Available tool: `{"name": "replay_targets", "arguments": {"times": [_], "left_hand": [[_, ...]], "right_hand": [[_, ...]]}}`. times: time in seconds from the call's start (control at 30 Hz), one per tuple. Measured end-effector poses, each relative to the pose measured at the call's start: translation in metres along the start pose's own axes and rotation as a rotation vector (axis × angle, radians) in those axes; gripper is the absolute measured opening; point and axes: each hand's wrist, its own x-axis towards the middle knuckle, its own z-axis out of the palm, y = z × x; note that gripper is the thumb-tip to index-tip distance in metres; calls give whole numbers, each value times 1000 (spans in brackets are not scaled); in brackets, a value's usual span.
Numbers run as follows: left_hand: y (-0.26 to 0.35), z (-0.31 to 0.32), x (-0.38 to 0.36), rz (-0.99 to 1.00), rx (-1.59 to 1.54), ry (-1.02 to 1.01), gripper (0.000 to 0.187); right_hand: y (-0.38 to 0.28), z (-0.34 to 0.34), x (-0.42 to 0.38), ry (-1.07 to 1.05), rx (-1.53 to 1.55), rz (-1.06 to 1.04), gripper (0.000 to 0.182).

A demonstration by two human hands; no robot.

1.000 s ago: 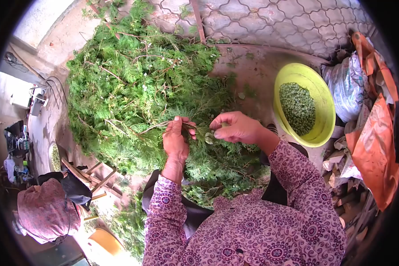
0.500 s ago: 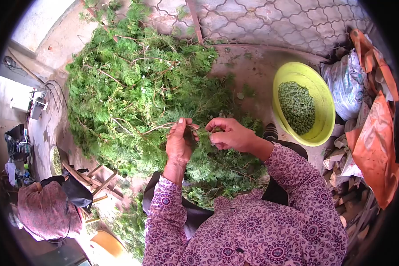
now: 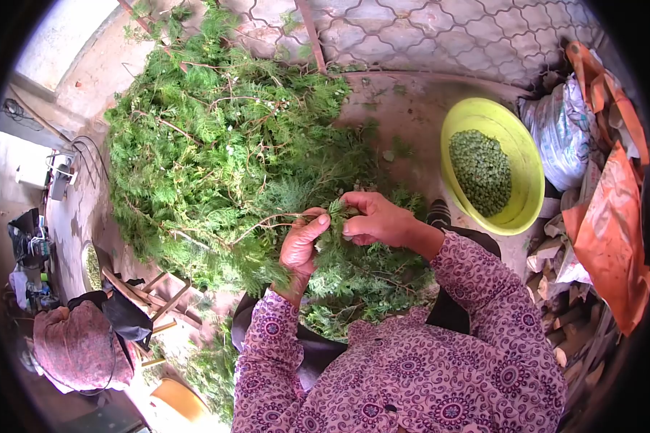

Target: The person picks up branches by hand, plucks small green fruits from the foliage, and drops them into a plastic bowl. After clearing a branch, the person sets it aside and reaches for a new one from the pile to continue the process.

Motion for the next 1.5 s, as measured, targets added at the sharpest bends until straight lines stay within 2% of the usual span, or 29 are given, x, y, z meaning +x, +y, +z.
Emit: {"name": "replay_targets", "arguments": {"times": [0.07, 0.3, 0.37, 0.5, 0.6, 0.67, 0.83, 0.9, 0.93, 0.97, 1.03, 1.1, 1.13, 1.17, 1.2, 1.23, 1.3, 1.33, 1.4, 1.5], "left_hand": [[0, 0, -1, 28, 5, 68, 22], [0, 2, 0, 9, 65, 123, 18], [-1, -1, 0, 7, 59, 34, 17], [5, 6, -10, -68, 97, -44, 16], [-2, 9, -11, -55, -57, 34, 16], [-5, 1, -8, -41, -79, 4, 16], [-13, -14, -7, -44, -109, -46, 17], [-13, -19, -5, -102, -341, -133, 17], [-17, -9, -5, 0, -245, 39, 11], [-13, -9, -2, 4, -247, 41, 11], [-4, -9, 0, 5, -362, -288, 10], [-2, 1, -1, 39, -350, -259, 14], [0, 6, -2, 53, -281, -152, 24], [1, 9, -3, 68, -212, -44, 36], [2, 6, -2, 24, -242, -27, 36], [2, 3, -2, 24, -241, -28, 36], [1, 0, -1, 47, -295, -73, 10], [1, 0, -1, 46, -295, -73, 10], [0, 3, -1, 62, -136, 185, 11], [0, 8, -4, 103, -90, 164, 12]], "right_hand": [[-2, 0, -2, -70, 3, -7, 29], [-6, 2, 2, -17, -139, -28, 33], [-7, -2, 2, -113, 14, 45, 30], [-12, 0, -4, -207, -46, 68, 18], [-7, 1, -5, -254, 114, 51, 16], [0, -2, -1, -290, 314, 88, 18], [-7, -3, -6, -323, 278, 58, 15], [-7, -3, -8, -352, 298, 63, 11], [-6, 0, -9, -409, 412, 57, 10], [-5, 2, -9, -468, 525, 52, 9], [-5, 3, -9, -484, 596, 78, 9], [-4, 1, -6, -330, 602, 23, 9], [-5, -1, -5, -329, 600, 20, 9], [-6, -2, -3, -246, 499, 11, 11], [-7, -3, -2, -163, 399, 4, 14], [-6, -3, -2, -163, 400, 3, 14], [-5, -4, -2, -146, 251, -3, 21], [-4, -2, -3, -145, 251, -3, 21], [-3, 4, -4, -134, 142, -21, 24], [-3, 6, -3, -115, 80, -29, 26]]}}
